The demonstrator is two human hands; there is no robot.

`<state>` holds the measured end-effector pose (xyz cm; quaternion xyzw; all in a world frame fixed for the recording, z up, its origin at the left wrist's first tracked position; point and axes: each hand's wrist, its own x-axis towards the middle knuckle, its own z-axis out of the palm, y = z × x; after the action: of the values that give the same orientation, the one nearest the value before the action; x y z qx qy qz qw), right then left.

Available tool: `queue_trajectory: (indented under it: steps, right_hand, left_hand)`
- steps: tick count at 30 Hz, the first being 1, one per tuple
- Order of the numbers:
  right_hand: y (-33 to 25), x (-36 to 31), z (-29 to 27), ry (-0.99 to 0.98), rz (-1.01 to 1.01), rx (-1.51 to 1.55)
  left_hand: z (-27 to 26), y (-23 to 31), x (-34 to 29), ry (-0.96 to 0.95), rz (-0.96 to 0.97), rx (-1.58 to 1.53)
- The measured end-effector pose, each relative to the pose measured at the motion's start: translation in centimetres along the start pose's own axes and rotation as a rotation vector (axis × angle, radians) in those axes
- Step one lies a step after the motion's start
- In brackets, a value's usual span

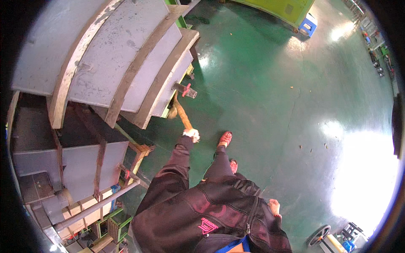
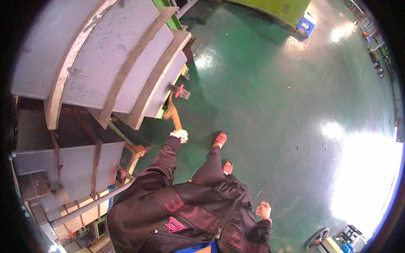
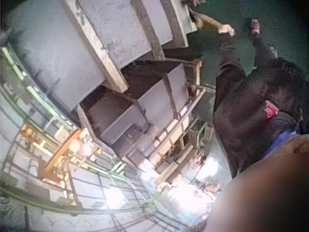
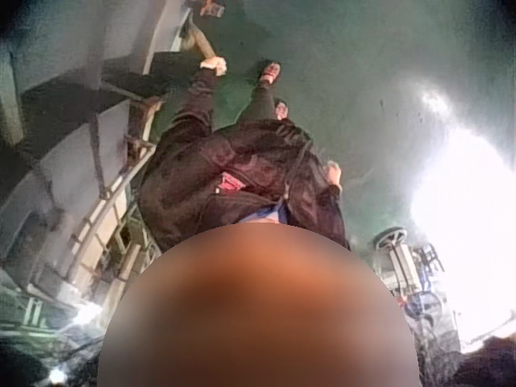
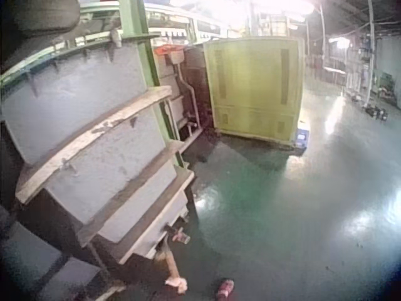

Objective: The person sweeps a green factory floor using a long-handled broom, moving around stacked crates, machinery, and a fan. The person gathers debris into piles while navigating the workspace.

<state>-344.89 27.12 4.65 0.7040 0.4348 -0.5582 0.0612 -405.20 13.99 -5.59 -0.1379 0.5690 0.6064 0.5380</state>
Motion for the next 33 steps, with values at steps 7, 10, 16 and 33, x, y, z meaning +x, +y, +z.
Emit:
queue_trajectory:
  steps: [7, 10, 16, 33]
  right_hand:
    - [-2.2, -1.3, 2.3, 0.213, 0.210, 0.425]
    - [-4.7, -1.0, 5.3, 0.052, 0.142, 0.440]
    - [-7.7, -1.8, 8.4, -0.038, 0.017, 0.393]
    - [-9.8, 4.8, 10.0, -0.046, 0.143, 0.470]
  left_hand:
    - [7.9, -8.8, 3.9, -0.148, -0.393, 0.415]
    - [14.1, -12.8, 2.2, -0.375, -0.701, 0.611]
    - [28.0, -9.5, 3.0, -0.695, -0.592, 0.376]
    - [6.5, 9.2, -9.3, -0.443, -0.225, 0.587]
